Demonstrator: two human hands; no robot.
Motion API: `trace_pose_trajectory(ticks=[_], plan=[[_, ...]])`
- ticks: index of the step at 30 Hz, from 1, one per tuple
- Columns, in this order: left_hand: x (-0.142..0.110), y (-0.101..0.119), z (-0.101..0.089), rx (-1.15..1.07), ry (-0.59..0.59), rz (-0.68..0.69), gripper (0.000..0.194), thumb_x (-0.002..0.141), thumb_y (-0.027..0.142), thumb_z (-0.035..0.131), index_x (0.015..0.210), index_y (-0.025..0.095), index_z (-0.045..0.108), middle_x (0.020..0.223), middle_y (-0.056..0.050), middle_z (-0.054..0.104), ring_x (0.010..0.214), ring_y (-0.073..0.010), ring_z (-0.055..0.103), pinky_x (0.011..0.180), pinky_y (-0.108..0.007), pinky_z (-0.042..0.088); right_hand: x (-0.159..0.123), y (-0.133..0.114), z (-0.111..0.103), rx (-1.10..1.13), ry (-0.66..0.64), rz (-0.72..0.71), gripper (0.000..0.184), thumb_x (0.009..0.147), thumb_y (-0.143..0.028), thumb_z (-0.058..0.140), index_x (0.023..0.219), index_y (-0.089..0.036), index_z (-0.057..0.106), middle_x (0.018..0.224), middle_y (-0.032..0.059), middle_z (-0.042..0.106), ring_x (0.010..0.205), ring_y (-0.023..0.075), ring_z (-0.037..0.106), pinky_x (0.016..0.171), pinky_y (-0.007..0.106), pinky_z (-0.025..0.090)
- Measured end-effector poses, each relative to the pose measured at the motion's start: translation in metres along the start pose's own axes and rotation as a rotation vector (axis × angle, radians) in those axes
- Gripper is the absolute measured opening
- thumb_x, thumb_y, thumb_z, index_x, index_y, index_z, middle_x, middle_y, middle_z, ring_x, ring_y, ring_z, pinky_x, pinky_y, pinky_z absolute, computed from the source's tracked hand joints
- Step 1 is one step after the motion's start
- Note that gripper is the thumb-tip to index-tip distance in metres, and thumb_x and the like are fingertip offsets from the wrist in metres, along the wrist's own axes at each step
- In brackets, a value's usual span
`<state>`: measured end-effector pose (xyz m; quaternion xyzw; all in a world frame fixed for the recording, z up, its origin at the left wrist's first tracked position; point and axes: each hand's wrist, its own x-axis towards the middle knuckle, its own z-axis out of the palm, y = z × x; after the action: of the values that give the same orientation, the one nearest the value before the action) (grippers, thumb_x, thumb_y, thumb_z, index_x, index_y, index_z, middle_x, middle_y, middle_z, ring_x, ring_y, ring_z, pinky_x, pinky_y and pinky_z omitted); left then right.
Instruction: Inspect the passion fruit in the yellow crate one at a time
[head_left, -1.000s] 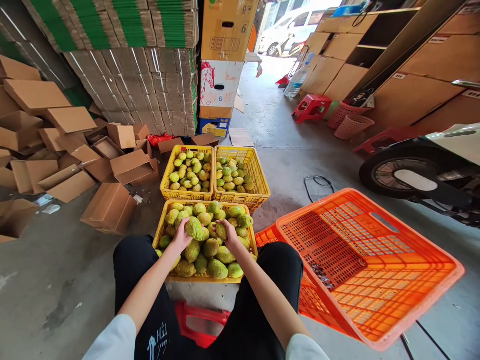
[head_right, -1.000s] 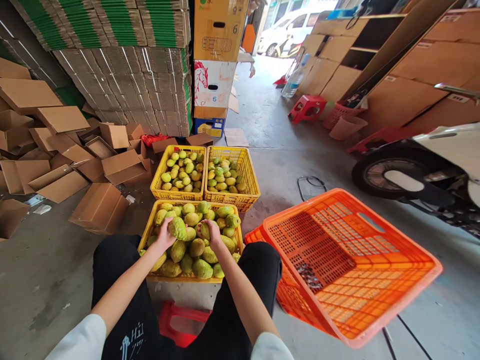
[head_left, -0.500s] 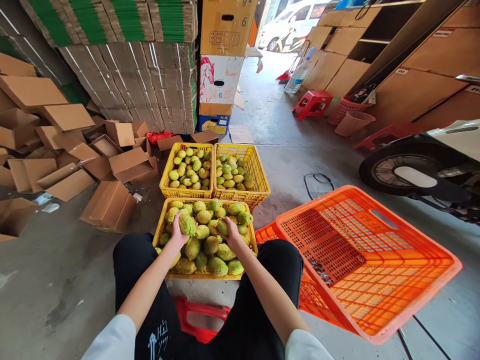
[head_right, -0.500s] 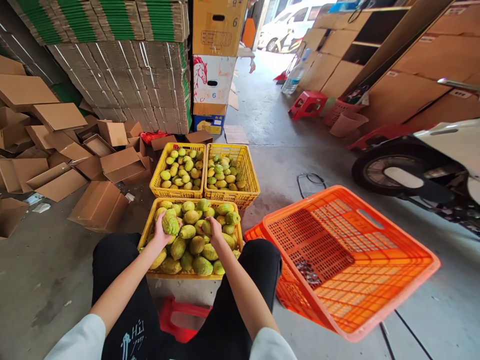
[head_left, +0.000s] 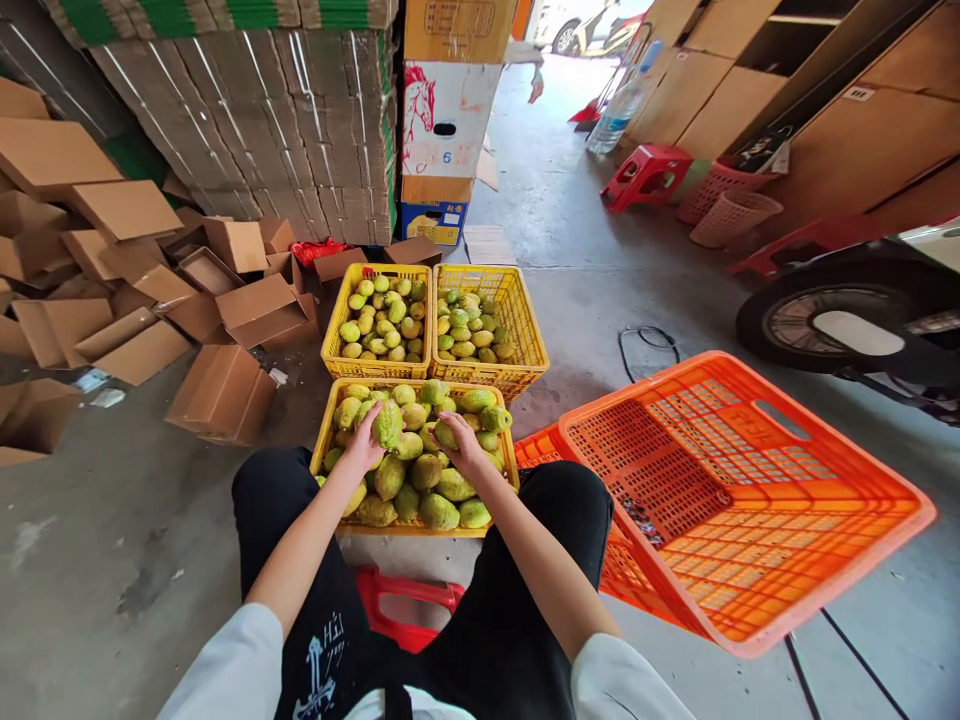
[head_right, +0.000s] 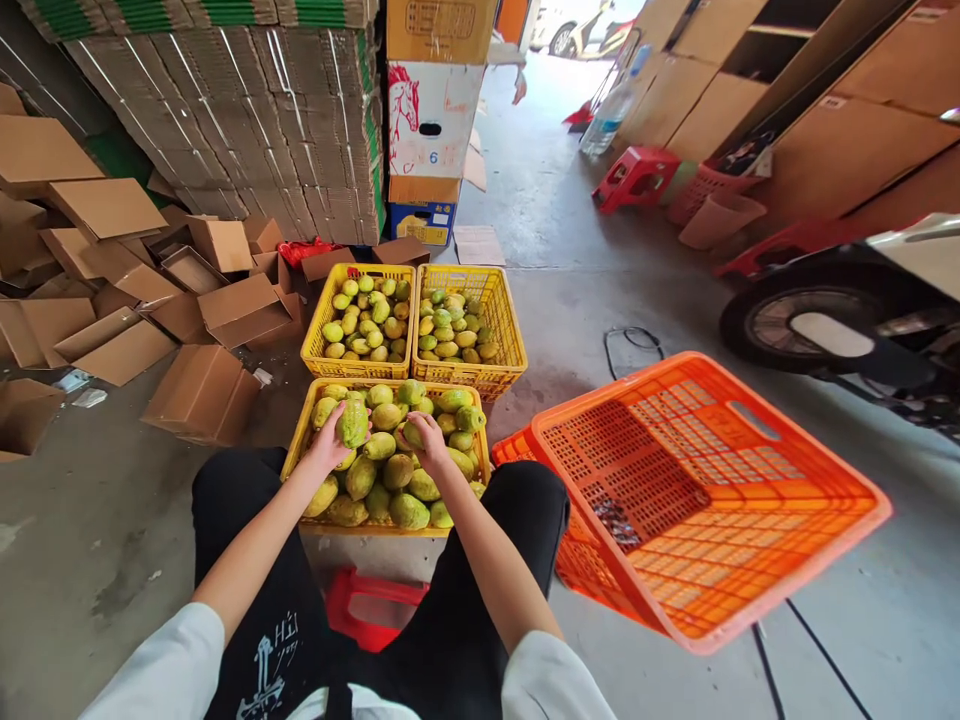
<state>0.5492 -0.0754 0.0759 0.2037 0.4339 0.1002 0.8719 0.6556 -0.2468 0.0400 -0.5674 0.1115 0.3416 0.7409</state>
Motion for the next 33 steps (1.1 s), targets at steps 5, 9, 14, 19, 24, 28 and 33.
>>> trace_pose_trajectory(ticks=[5, 9, 14, 19, 24, 28, 33], plan=[[-0.005, 0.007, 0.001, -0.070, 0.012, 0.049, 0.009, 0.117, 0.031, 0.070, 0.122, 0.025, 0.074, 0.111, -0.014, 0.091, 0.125, -0.0418, 0.091, 0.108, -0.056, 0.079, 0.001, -0.007, 0.003, 0.105, 0.038, 0.104, 0.036, 0.082, -0.036, 0.102, 0.091, -0.031, 0.068, 0.087, 0.0040, 0.076, 0.108, 0.0387, 0.092, 0.086, 0.047, 0.082], [-0.008, 0.010, 0.003, -0.063, 0.027, 0.049, 0.014, 0.116, 0.037, 0.077, 0.123, 0.025, 0.075, 0.106, -0.012, 0.089, 0.121, -0.0412, 0.090, 0.103, -0.052, 0.079, -0.003, -0.014, 0.007, 0.132, 0.075, 0.184, 0.024, 0.097, -0.034, 0.091, 0.094, -0.029, 0.068, 0.089, 0.0078, 0.080, 0.105, 0.0365, 0.089, 0.085, 0.045, 0.081], [-0.009, 0.011, 0.006, -0.097, 0.022, 0.059, 0.025, 0.125, 0.050, 0.072, 0.120, 0.025, 0.077, 0.103, -0.011, 0.088, 0.124, -0.0391, 0.090, 0.104, -0.049, 0.078, -0.008, -0.018, 0.009, 0.193, 0.054, 0.242, 0.018, 0.114, -0.032, 0.076, 0.098, -0.024, 0.072, 0.091, 0.0088, 0.079, 0.106, 0.0299, 0.087, 0.087, 0.039, 0.075], [-0.006, 0.011, 0.006, -0.240, 0.037, 0.110, 0.038, 0.131, 0.043, 0.050, 0.137, 0.022, 0.082, 0.113, -0.014, 0.091, 0.134, -0.0405, 0.091, 0.113, -0.055, 0.079, -0.005, -0.016, 0.007, 0.186, 0.031, 0.167, 0.046, 0.095, -0.057, 0.107, 0.090, -0.030, 0.070, 0.085, 0.0040, 0.074, 0.110, 0.0350, 0.089, 0.089, 0.042, 0.082], [-0.001, 0.010, 0.003, -0.336, 0.039, 0.144, 0.031, 0.129, 0.039, 0.059, 0.145, 0.029, 0.084, 0.133, -0.012, 0.093, 0.144, -0.0345, 0.091, 0.113, -0.043, 0.080, 0.000, -0.012, 0.006, 0.248, 0.021, 0.119, 0.046, 0.081, -0.046, 0.112, 0.089, -0.032, 0.069, 0.082, 0.0000, 0.073, 0.100, 0.0340, 0.089, 0.084, 0.046, 0.084], [-0.001, 0.007, 0.003, -0.325, 0.051, 0.164, 0.021, 0.126, 0.035, 0.067, 0.135, 0.028, 0.085, 0.140, -0.012, 0.094, 0.148, -0.0326, 0.090, 0.117, -0.040, 0.079, -0.002, -0.012, 0.004, 0.283, -0.043, 0.215, 0.027, 0.091, -0.041, 0.094, 0.093, -0.031, 0.069, 0.085, 0.0037, 0.078, 0.098, 0.0325, 0.088, 0.082, 0.044, 0.082], [-0.003, 0.004, 0.003, -0.276, 0.032, 0.106, 0.020, 0.115, 0.032, 0.075, 0.131, 0.027, 0.084, 0.129, -0.013, 0.095, 0.145, -0.0383, 0.092, 0.121, -0.048, 0.078, -0.005, -0.017, 0.002, 0.351, -0.080, 0.253, 0.024, 0.095, -0.039, 0.089, 0.097, -0.031, 0.067, 0.091, 0.0065, 0.080, 0.102, 0.0325, 0.088, 0.075, 0.040, 0.080]])
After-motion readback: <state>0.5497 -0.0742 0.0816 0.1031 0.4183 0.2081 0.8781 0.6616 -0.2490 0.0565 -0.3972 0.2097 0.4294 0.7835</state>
